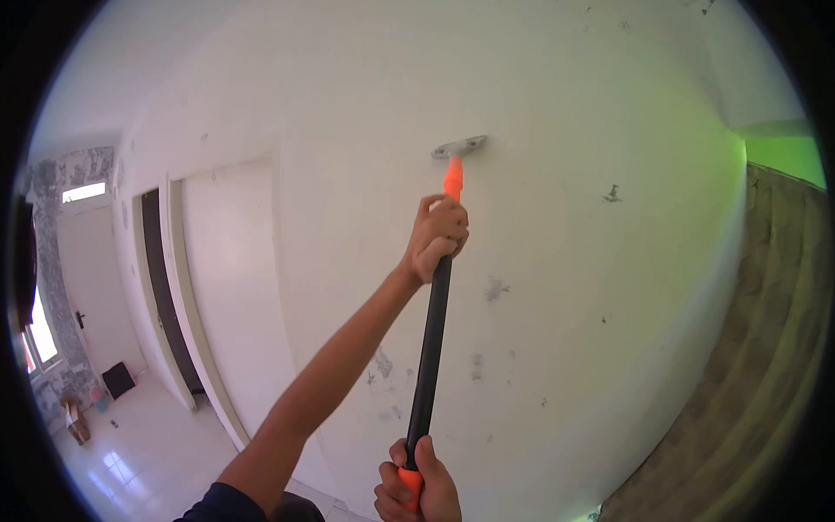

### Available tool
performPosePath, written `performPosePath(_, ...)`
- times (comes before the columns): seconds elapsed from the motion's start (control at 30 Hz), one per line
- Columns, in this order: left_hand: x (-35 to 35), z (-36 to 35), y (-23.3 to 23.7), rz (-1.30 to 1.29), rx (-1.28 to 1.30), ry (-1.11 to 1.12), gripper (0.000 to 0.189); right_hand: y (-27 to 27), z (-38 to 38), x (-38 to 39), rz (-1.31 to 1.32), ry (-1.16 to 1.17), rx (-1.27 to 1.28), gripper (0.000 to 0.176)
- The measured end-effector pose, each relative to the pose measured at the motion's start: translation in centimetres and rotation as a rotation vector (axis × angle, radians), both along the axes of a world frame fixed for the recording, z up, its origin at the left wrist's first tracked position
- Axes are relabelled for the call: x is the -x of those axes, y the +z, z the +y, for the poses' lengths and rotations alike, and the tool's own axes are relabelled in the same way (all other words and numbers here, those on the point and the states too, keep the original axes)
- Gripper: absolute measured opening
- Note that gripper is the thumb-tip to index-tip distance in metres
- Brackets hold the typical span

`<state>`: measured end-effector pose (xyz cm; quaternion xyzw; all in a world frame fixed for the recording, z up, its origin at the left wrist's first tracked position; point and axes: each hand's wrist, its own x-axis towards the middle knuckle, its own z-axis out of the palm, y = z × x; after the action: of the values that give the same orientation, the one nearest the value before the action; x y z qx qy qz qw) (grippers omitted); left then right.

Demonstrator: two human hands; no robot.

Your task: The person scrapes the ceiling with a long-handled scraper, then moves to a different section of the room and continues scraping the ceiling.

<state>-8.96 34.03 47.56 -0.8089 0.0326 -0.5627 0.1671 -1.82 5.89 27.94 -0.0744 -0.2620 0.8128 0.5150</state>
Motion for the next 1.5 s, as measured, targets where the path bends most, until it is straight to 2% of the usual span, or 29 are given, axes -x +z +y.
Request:
performPosePath(0.13, 0.5, 0.2, 0.2, 0.014, 0.022, -0.011, 0.025, 0.0, 0.1, 1.1, 0.046, 0.03, -0.077, 0.042)
performPosePath(0.23, 1.4, -0.6, -0.1, 0.079, 0.069, 0.058, 0.026, -0.9, 1.0, 0.7, -0.157, -0.064, -0.108, 0.049)
performPosePath(0.27, 1.5, -0.8, -0.4, 0.09, 0.064, 0.088, 0.026, -1.5, 1.3, 0.6, -0.116, -0.045, -0.1, 0.045)
performPosePath(0.37, 1.8, -0.8, -0.9, 0.09, 0.076, 0.088, 0.027, -2.5, 1.1, 0.9, -0.082, -0.029, -0.039, 0.047)
performPosePath(0.47, 1.8, -0.5, -0.9, 0.112, 0.086, 0.095, 0.028, -5.1, 1.3, 2.1, 0.224, 0.034, -0.121, 0.045)
performPosePath(0.57, 1.3, -0.5, -1.0, 0.091, 0.09, 0.079, 0.028, -8.0, 0.2, 1.5, 0.437, 0.142, -0.127, 0.053)
performPosePath(0.6, 1.1, -0.4, -1.0, 0.078, 0.09, 0.067, 0.028, -8.3, -1.1, 1.5, 0.413, 0.095, -0.055, 0.06)
performPosePath(0.7, 0.9, 0.2, -1.2, 0.055, 0.072, 0.034, 0.027, -10.7, -2.5, 1.8, 0.34, 0.048, -0.073, 0.062)
performPosePath(0.8, 0.4, 1.3, -1.7, -0.002, 0.027, -0.041, 0.027, -11.0, -1.5, 1.8, 0.213, -0.007, 0.16, 0.062)
performPosePath(1.1, 0.0, 2.1, -1.7, -0.04, 0.011, -0.023, 0.028, -11.7, 0.6, 1.4, 0.227, 0.049, 0.097, 0.057)
performPosePath(1.2, 0.8, 2.5, -2.0, 0.028, -0.029, 0.049, 0.026, -12.1, 2.4, 1.5, 0.139, 0.002, 0.18, 0.058)
performPosePath(1.27, 0.6, 4.1, 0.1, -0.063, -0.007, -0.024, 0.023, -11.3, 6.4, -0.7, 0.213, 0.047, 0.025, 0.051)
performPosePath(1.3, 0.4, 4.8, 1.5, -0.092, -0.08, -0.046, 0.022, -9.9, 7.5, -1.6, 0.247, 0.066, -0.046, 0.053)
performPosePath(1.33, 0.2, 5.5, 2.9, -0.122, -0.153, -0.065, 0.021, -8.4, 7.2, -2.1, 0.328, 0.087, -0.003, 0.057)
performPosePath(1.4, 0.2, 6.0, 6.7, -0.14, -0.529, -0.06, 0.023, -4.1, 6.5, -2.6, 0.489, 0.144, 0.036, 0.063)
performPosePath(1.47, -0.2, 5.2, 7.8, -0.132, -0.626, -0.105, 0.025, -3.0, 4.8, -1.6, 0.37, 0.081, 0.069, 0.056)
performPosePath(1.5, -0.1, 5.0, 7.0, -0.129, -0.648, -0.122, 0.028, -3.5, 3.7, -0.8, 0.31, 0.048, 0.11, 0.059)
